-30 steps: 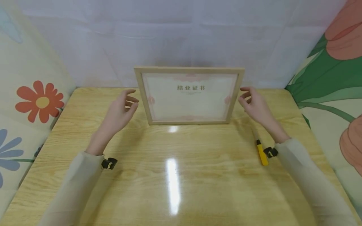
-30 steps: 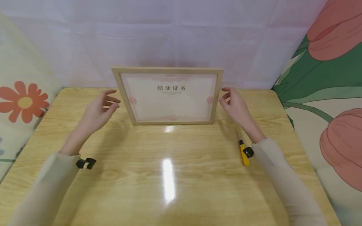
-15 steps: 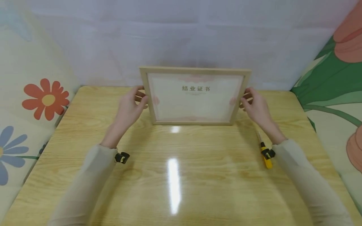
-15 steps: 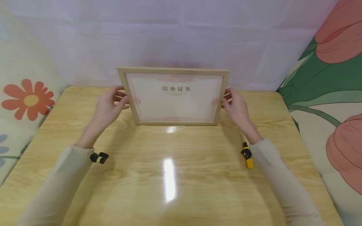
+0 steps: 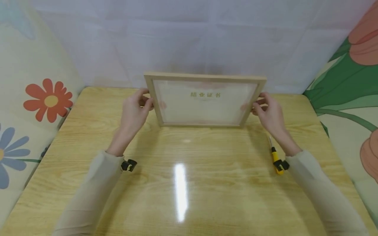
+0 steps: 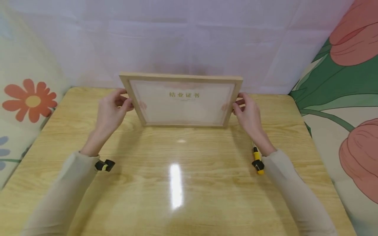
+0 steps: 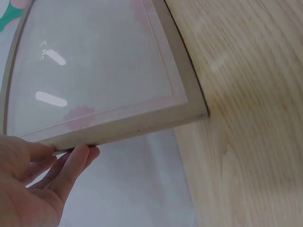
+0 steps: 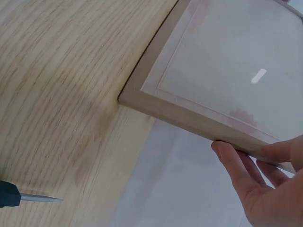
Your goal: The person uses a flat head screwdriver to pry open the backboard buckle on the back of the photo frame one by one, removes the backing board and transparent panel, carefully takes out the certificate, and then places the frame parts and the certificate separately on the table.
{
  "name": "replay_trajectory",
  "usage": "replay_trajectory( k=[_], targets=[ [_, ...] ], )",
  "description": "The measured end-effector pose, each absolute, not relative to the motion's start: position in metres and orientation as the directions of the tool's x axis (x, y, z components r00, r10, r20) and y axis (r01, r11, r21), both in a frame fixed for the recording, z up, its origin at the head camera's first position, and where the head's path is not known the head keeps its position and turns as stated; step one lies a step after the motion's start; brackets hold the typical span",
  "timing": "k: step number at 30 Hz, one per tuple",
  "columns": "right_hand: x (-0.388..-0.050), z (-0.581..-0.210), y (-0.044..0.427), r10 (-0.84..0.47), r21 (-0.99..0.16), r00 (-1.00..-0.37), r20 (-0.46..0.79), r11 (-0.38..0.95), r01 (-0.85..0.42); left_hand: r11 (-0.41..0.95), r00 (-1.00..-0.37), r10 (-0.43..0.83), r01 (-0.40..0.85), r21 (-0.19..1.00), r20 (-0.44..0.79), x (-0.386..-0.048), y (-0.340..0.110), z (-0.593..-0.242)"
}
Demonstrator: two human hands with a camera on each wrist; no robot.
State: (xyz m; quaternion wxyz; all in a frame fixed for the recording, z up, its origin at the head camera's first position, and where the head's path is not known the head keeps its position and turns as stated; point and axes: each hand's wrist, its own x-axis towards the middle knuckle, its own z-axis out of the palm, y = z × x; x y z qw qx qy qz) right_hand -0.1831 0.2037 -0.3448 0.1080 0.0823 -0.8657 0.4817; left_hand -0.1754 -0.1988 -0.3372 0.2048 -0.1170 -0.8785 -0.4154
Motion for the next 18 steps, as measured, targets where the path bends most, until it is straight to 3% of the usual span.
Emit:
replay_trajectory(
  k=[10,18],
  targets=[
    [-0.166,-0.339,0.212,-0.104,-0.849,-0.967,0.230,0.465,-0.252,0.638,-0.884,0.035,0.378,0.671,0.465,-0.162,-0.186,-0.334],
    [-0.138,-0.338,0.221,-0.146,-0.844,-0.961,0.236,0.459,-0.277,0.585,-0.942,0.109,0.318,0.746,0.316,-0.135,-0.187,-0.330]
  ],
)
